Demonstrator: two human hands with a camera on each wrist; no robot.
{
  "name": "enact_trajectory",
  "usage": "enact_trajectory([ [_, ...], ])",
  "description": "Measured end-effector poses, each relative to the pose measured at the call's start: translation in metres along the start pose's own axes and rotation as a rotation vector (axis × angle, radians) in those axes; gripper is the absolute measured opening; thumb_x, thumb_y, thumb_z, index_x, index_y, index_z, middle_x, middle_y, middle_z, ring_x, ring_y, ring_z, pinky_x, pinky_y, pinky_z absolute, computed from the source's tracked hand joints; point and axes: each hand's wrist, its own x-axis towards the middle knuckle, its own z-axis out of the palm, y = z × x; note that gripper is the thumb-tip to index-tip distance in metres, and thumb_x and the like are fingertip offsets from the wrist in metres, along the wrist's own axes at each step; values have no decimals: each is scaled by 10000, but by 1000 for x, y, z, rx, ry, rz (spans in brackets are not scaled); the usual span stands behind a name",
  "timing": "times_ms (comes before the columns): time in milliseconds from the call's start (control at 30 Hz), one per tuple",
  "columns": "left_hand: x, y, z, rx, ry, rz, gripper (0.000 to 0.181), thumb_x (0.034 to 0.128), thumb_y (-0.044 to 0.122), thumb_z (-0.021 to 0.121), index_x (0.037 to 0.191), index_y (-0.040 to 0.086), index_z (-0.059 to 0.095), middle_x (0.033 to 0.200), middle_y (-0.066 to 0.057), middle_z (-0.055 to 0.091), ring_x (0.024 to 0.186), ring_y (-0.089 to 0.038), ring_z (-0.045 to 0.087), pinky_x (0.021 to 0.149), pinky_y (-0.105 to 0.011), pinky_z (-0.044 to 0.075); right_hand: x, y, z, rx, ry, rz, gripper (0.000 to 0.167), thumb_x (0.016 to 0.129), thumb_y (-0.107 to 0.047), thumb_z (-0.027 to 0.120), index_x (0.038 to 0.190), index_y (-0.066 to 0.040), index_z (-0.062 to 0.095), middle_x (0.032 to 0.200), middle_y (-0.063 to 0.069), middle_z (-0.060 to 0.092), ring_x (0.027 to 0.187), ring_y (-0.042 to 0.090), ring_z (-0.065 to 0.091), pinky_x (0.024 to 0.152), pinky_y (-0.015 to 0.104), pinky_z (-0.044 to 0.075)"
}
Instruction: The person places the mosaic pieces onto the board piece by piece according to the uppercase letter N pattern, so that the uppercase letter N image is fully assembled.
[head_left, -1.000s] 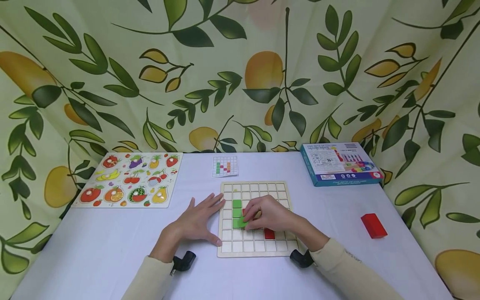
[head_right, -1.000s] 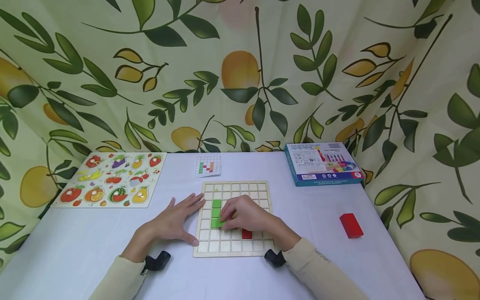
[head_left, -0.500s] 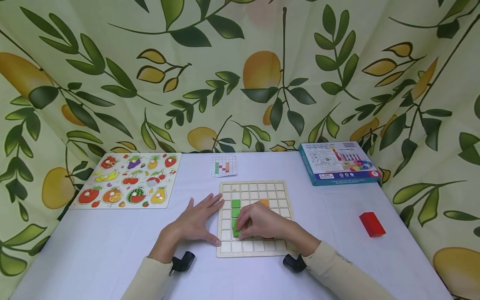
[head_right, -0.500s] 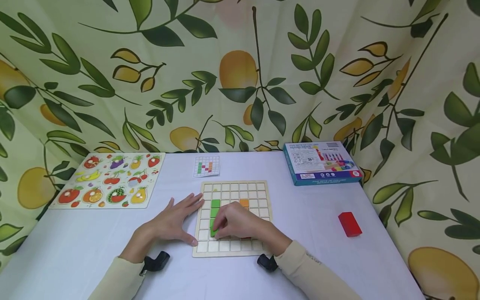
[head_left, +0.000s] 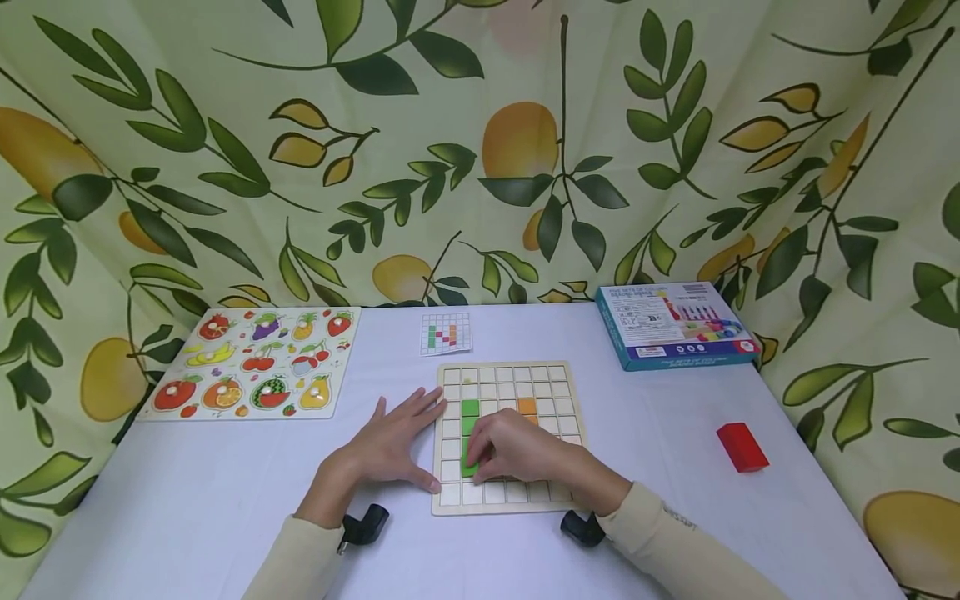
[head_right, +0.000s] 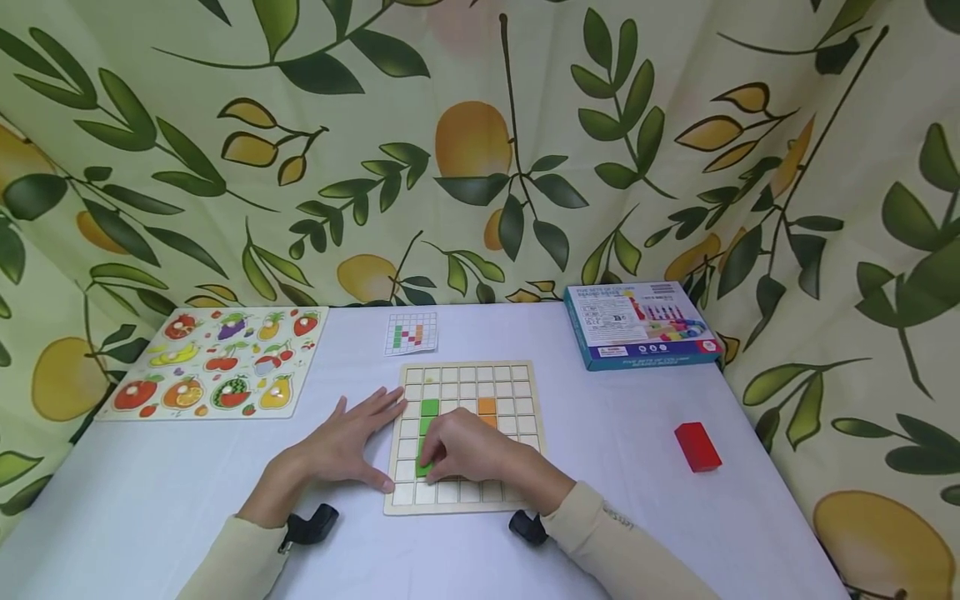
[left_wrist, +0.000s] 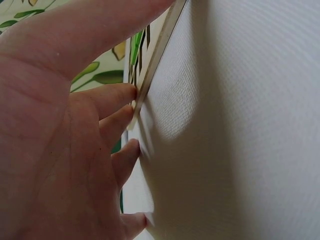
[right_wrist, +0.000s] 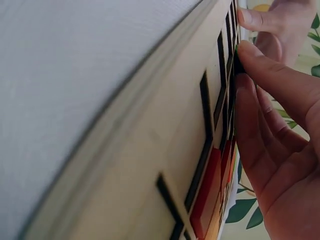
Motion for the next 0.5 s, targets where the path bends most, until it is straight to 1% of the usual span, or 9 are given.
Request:
enact_trajectory([
  [200, -1, -2, -2, -24, -1, 18, 1161, 631, 559, 915, 1586, 165, 385, 1721, 4, 247, 1622, -313, 149, 1218, -778, 38, 0, -2, 0, -101, -4, -16, 88, 808, -183, 864, 881, -177, 814, 895, -116, 721, 751, -87, 585, 704, 90, 528],
  [400, 0, -3, -1, -25, 0, 18, 1163, 631, 564, 913, 1586, 163, 383, 1723, 11, 241, 1622, -308, 151, 1223, -772, 40, -1, -2, -1, -121, -3, -26, 91, 815, -186, 858, 895, -188, 815, 911, -131, 715, 785, -88, 594, 741, 88, 530],
  [500, 0, -2, -1, -26, -1, 14, 1160, 631, 556, 916, 1586, 168, 385, 1723, 16, 242, 1622, -304, 151, 1227, -766, 37, -2, -2, -1, -152, 8, -28, 95, 814, -213, 861, 899, -214, 817, 925, -153, 712, 806, -86, 596, 770, 107, 532],
])
